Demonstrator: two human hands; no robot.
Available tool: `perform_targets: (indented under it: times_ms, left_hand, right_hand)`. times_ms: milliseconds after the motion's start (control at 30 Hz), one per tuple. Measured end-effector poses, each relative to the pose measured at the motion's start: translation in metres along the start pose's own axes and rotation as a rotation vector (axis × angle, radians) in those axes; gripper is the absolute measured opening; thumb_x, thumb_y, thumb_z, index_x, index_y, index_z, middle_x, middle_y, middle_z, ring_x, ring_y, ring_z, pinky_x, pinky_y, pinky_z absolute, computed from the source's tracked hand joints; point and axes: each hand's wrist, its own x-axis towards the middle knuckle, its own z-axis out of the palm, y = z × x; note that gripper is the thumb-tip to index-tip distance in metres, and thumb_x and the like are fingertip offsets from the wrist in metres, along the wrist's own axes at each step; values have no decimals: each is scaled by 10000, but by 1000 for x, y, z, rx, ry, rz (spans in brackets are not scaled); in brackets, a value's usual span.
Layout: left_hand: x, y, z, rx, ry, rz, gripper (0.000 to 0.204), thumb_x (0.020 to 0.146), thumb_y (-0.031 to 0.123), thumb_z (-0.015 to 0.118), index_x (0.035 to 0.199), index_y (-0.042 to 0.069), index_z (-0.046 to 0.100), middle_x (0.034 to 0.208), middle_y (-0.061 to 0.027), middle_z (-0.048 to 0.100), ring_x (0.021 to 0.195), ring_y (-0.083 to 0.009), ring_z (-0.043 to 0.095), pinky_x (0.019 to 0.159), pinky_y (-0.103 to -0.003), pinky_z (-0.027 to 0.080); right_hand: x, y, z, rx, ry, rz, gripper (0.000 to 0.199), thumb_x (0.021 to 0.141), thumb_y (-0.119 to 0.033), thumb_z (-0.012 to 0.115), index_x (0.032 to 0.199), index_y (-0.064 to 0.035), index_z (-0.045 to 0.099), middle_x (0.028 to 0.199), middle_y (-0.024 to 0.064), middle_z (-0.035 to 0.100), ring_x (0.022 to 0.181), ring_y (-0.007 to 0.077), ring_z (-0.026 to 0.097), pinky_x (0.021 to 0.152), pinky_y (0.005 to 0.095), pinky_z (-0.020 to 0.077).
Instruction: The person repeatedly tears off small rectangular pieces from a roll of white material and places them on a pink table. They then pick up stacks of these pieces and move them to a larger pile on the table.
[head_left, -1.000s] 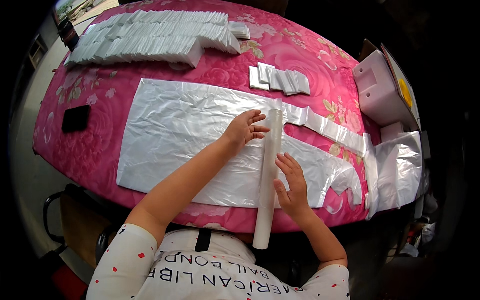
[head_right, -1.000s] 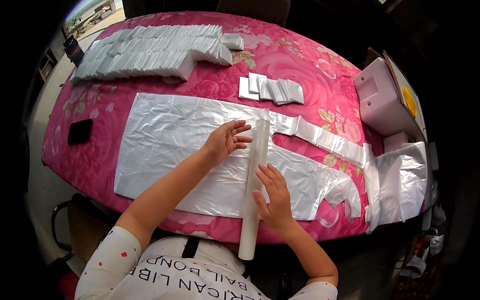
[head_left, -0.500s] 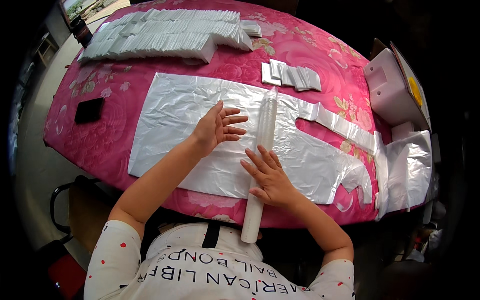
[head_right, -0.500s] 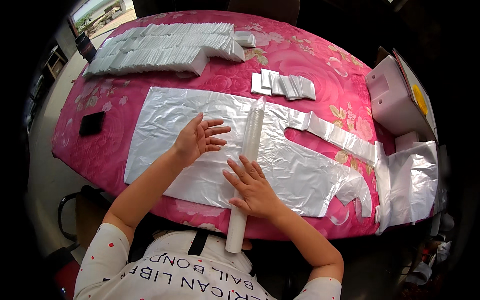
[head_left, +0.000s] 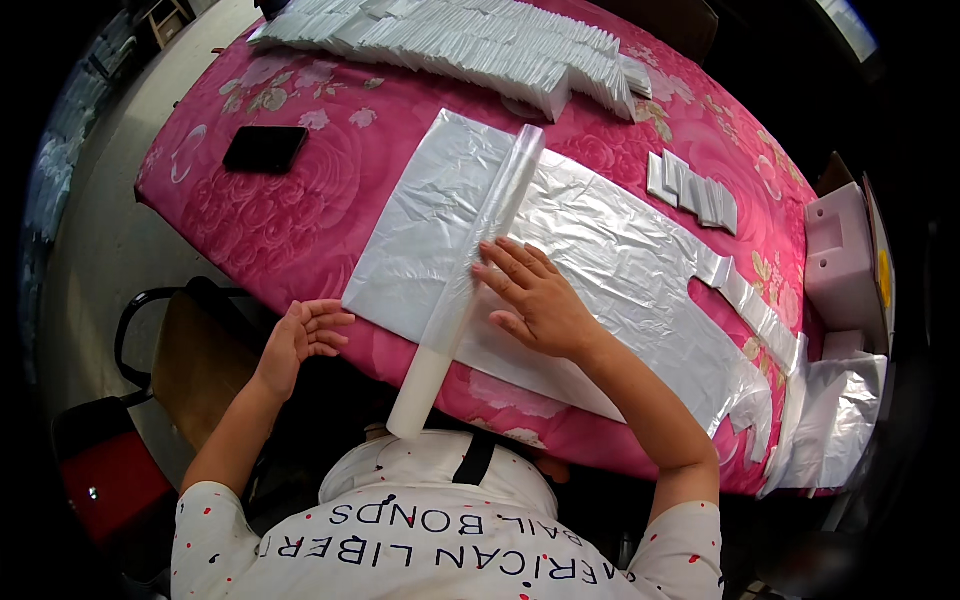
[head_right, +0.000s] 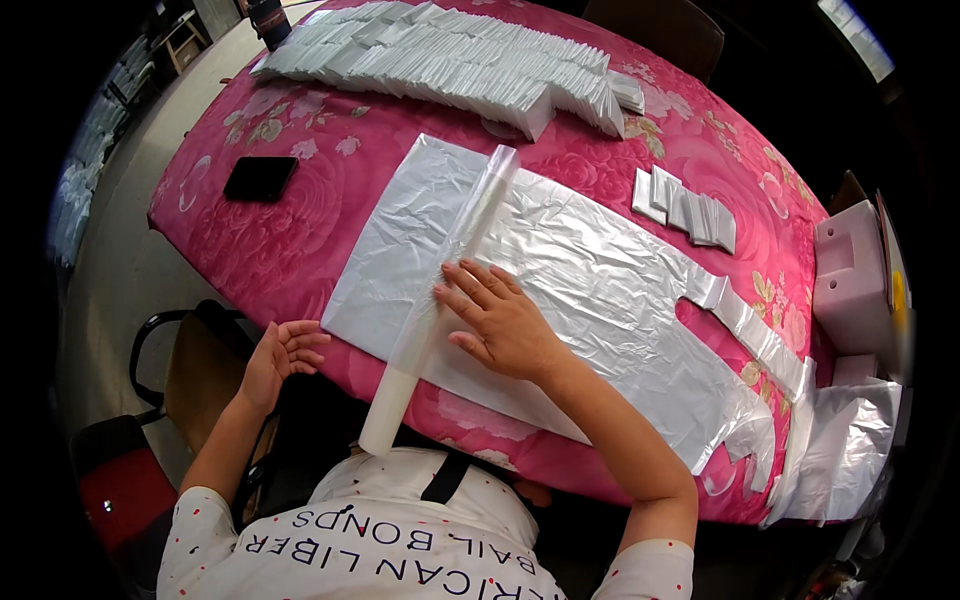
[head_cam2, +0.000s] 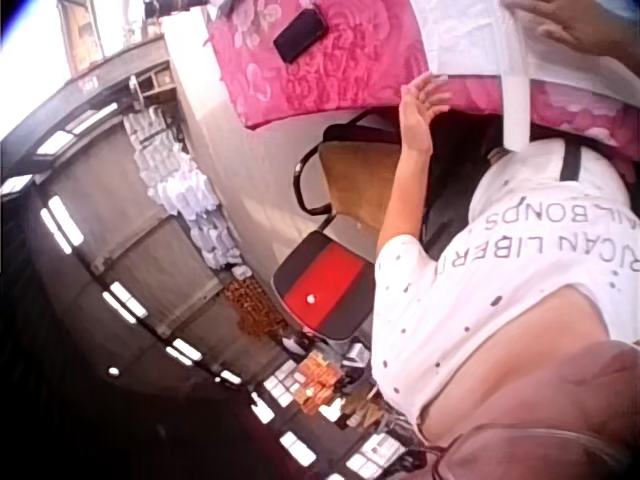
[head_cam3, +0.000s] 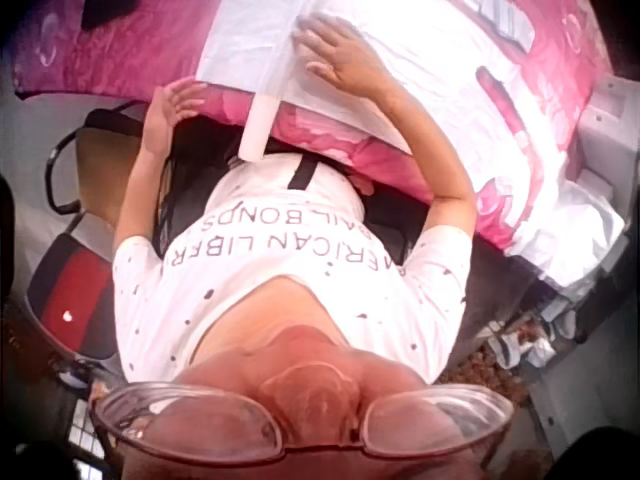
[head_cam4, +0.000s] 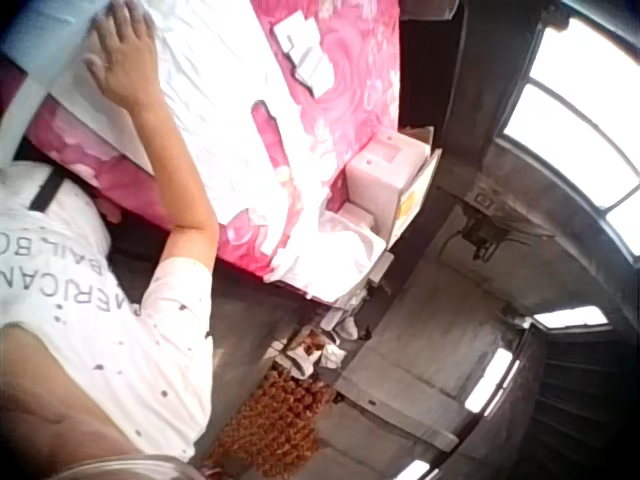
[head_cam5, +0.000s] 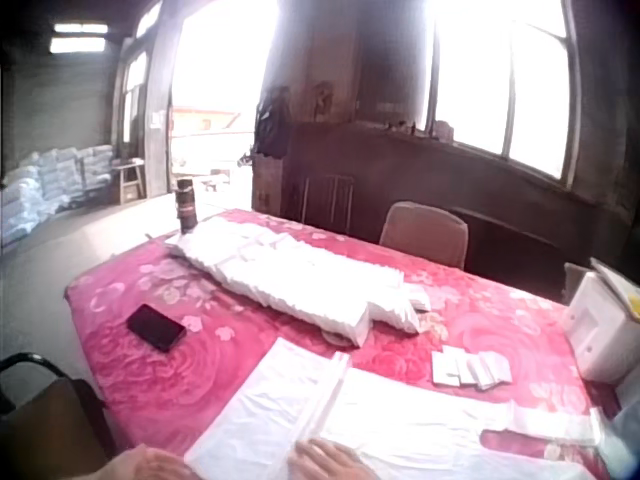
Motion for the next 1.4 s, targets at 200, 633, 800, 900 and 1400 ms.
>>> perform_targets:
  times_ms: [200, 633, 800, 900, 1400]
  left_hand:
    - [-17, -22, 14, 159, 98, 126, 400, 931, 229, 432, 1251, -11, 417, 1209, -116, 489, 946, -176, 548, 778, -298, 456]
    - [-17, -13, 48, 62, -76, 0, 701, 733, 126, 659, 1329, -27, 324, 1143, -139, 560, 894, -165, 592, 790, -307, 491]
    - [-17, -21, 76, -1281, -782, -205, 850, 677, 241, 611, 1335, -126, 218, 1071, -207, 564, 761, -194, 598, 717, -320, 516]
    - [-7, -4, 83, -716, -787, -241, 808, 733, 368, 619, 1308, -108, 309, 1119, -213, 562, 891, -227, 601, 802, -321, 481]
    - [193, 113, -94, 1793, 258, 127, 939, 610, 233, 643, 1407, 49, 182, 1445, -163, 245, 1361, -368, 103, 1101, -470, 121]
  right_hand:
    - [96, -15, 40, -37, 11, -120, 526, 861, -373, 481, 1299, -84, 442, 1416, 103, 319, 1342, 281, 222, 1094, 432, 157]
    - [147, -59, 69, 1118, 651, 657, 737, 740, -124, 584, 1340, 37, 187, 1233, 262, 399, 1119, 318, 452, 961, 389, 367]
    - [110, -60, 19, 2253, 591, 422, 563, 734, -192, 662, 1199, -17, 398, 844, 59, 526, 738, 138, 539, 714, 299, 493]
    - [76, -45, 9, 2288, 670, 349, 551, 745, -178, 652, 1199, -27, 380, 818, 48, 536, 727, 137, 546, 699, 311, 496]
    - [-52, -31, 3, 1887, 1023, 567, 489, 750, -185, 633, 1176, -45, 441, 811, 38, 494, 674, 120, 506, 648, 283, 476]
